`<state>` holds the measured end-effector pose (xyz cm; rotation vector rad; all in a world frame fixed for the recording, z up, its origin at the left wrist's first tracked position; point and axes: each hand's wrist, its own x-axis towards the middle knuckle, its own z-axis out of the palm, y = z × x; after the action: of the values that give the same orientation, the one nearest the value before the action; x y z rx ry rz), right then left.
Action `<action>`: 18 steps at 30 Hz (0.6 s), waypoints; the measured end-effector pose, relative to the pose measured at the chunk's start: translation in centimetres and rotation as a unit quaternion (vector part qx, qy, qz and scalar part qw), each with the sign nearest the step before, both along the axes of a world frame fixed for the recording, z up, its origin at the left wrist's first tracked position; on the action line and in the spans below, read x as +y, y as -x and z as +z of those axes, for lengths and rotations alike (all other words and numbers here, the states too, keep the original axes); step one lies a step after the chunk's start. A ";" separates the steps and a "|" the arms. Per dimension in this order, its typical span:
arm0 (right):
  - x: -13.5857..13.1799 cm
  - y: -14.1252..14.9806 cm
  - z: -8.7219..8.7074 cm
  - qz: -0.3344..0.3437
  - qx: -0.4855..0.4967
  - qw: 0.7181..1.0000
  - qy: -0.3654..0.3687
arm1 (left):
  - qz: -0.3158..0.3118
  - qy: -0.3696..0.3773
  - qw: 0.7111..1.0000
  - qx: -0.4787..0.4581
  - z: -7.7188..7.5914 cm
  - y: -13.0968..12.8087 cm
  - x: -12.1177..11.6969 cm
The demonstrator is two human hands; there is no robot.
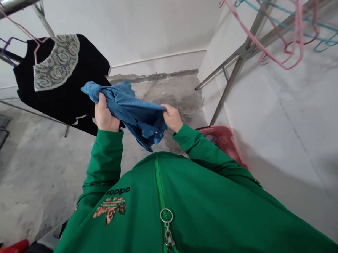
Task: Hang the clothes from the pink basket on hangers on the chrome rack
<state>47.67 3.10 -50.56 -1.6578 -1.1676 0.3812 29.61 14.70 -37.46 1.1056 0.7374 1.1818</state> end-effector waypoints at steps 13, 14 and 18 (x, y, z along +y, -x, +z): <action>0.3 -2.4 9.9 0.017 0.121 0.977 -0.177 | 0.147 -0.298 0.818 0.468 -2.8 7.1 1.4; 0.4 -2.1 10.5 0.039 0.158 0.971 -0.174 | 0.139 -0.315 0.804 0.485 -3.0 7.1 1.3; 0.8 -1.5 12.2 0.115 0.274 0.946 -0.128 | 0.112 -0.370 0.748 0.539 -3.5 6.8 1.0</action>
<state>49.20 3.90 -38.32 -1.0899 -0.9365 0.7515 22.82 15.70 -41.00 2.5308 1.3425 0.9549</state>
